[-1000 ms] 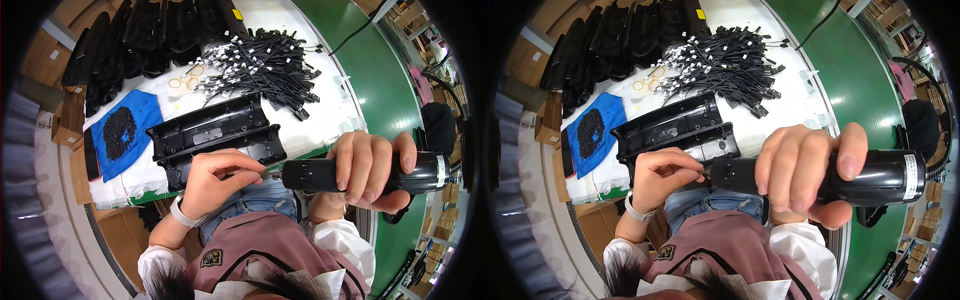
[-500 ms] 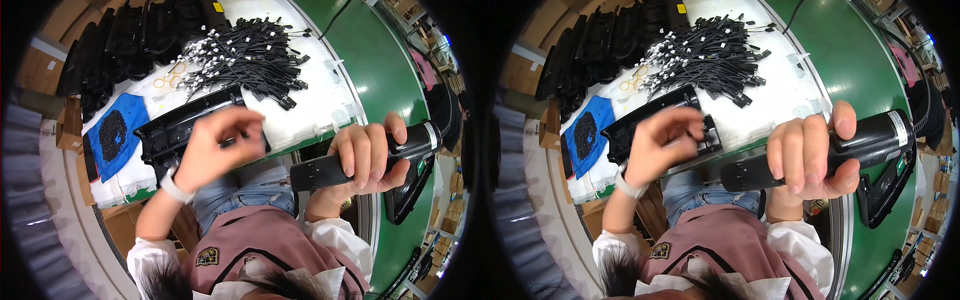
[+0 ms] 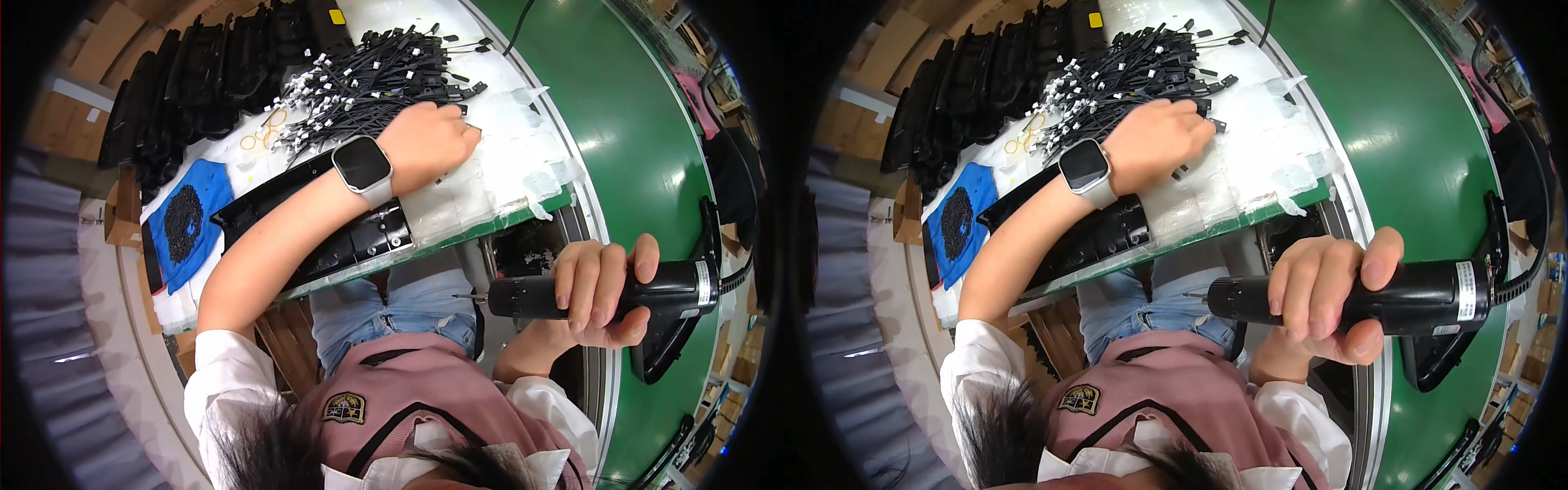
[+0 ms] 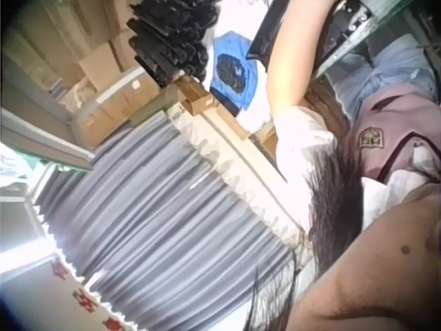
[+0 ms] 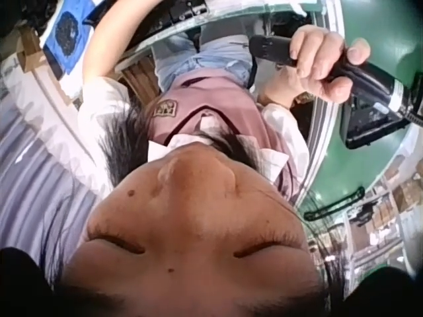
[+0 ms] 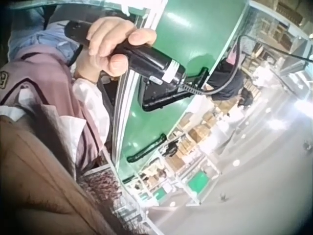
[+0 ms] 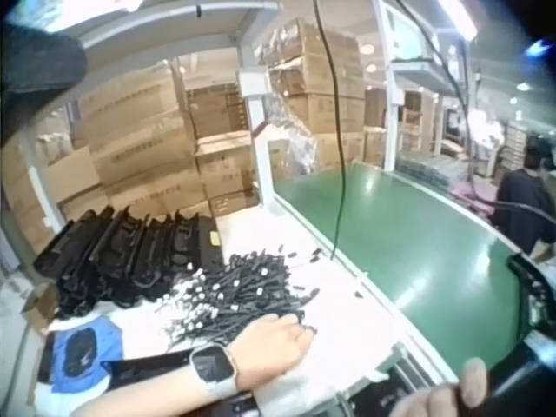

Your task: Assembling plastic housing components using an electric screwdriver and screws.

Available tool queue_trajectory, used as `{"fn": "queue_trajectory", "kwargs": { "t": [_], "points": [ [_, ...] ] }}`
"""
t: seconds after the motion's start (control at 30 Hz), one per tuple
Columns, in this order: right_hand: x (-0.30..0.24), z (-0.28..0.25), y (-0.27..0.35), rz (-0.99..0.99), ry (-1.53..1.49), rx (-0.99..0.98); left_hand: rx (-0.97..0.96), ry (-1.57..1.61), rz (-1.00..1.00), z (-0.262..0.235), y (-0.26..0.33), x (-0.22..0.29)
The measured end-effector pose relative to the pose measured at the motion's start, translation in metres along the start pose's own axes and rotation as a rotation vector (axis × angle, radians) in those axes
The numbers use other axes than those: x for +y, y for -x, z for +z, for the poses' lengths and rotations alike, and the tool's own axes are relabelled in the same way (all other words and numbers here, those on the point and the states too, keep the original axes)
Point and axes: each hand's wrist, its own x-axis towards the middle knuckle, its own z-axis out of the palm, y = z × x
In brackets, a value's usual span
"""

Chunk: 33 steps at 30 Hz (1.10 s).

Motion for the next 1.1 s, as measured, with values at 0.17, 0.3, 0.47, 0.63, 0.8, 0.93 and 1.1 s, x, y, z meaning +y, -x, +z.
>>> {"fn": "queue_trajectory", "kwargs": {
  "t": [0.17, 0.3, 0.47, 0.63, 0.8, 0.93, 1.1],
  "points": [
    [0.003, -0.006, 0.003, 0.002, -0.021, 0.042, 0.625, 0.198, -0.396, -0.046, -0.009, -0.034],
    [0.008, -0.003, 0.002, 0.018, -0.016, 0.042, 0.978, 0.9, -0.703, -0.093, 0.015, -0.087],
    [0.014, -0.003, 0.002, 0.047, 0.014, 0.043, 1.04, 1.061, -0.79, -0.095, 0.039, -0.069],
    [0.018, 0.003, -0.005, 0.044, 0.057, 0.038, 1.203, 0.913, -0.446, -0.105, 0.067, -0.07],
    [0.038, 0.012, -0.011, 0.087, 0.052, -0.038, 0.64, 0.415, -0.591, -0.1, 0.094, -0.052],
    [0.053, 0.028, -0.015, 0.127, 0.021, -0.094, 1.065, 0.682, -0.485, -0.124, 0.12, -0.053],
    [0.068, 0.041, -0.029, 0.131, -0.028, -0.226, 0.618, 0.353, -0.518, -0.114, 0.171, -0.048]
  ]
}}
